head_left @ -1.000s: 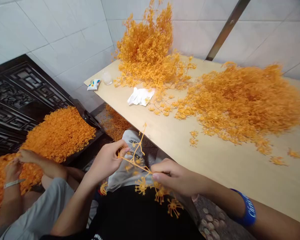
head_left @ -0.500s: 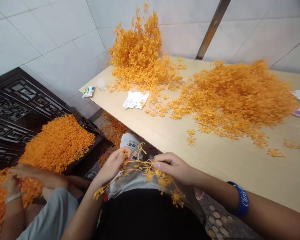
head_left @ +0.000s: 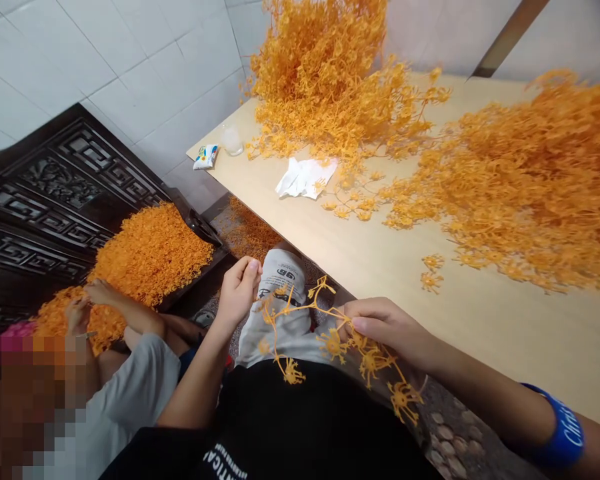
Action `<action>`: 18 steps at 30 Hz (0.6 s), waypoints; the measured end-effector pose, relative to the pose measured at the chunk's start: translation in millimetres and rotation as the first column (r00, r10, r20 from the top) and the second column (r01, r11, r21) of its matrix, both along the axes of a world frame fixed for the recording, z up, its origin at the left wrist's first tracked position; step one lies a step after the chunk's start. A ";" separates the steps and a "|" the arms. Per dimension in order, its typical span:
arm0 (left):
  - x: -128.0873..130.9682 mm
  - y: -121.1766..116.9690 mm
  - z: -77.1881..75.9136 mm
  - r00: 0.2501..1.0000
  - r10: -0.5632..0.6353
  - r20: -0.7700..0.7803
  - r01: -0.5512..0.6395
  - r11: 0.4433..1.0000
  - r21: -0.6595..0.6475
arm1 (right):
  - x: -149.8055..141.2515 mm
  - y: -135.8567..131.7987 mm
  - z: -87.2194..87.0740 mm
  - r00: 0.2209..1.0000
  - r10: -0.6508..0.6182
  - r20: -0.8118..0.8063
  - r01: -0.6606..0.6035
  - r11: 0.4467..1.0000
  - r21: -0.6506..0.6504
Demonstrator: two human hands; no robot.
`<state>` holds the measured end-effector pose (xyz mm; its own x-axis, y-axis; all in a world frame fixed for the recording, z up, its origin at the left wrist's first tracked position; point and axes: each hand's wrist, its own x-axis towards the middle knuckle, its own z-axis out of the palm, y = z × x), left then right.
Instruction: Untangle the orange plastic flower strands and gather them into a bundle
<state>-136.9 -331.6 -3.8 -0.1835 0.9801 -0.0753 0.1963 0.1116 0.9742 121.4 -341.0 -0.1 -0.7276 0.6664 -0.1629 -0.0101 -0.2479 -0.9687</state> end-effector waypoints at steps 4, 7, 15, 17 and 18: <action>-12.7 7.1 -7.7 0.992 0.090 0.093 -0.092 0.996 0.015 | 0.0 3.1 3.3 0.996 -0.003 -0.086 0.014 0.991 0.135; -31.8 15.4 -13.3 0.981 0.180 0.068 -0.184 0.981 0.062 | 0.1 4.4 3.3 0.992 0.072 -0.102 -0.054 0.983 0.176; -62.8 30.3 -39.9 0.887 0.418 -0.196 -0.378 0.901 0.211 | -9.1 -2.2 7.6 0.950 0.311 -0.030 -0.292 0.917 0.272; -76.1 31.5 -41.7 0.840 0.485 -0.241 -0.438 0.870 0.226 | -7.0 -4.2 10.0 0.937 0.347 -0.043 -0.323 0.906 0.274; -84.4 31.3 -40.5 0.819 0.515 -0.253 -0.468 0.854 0.225 | -5.8 -4.7 10.8 0.933 0.356 -0.053 -0.329 0.902 0.280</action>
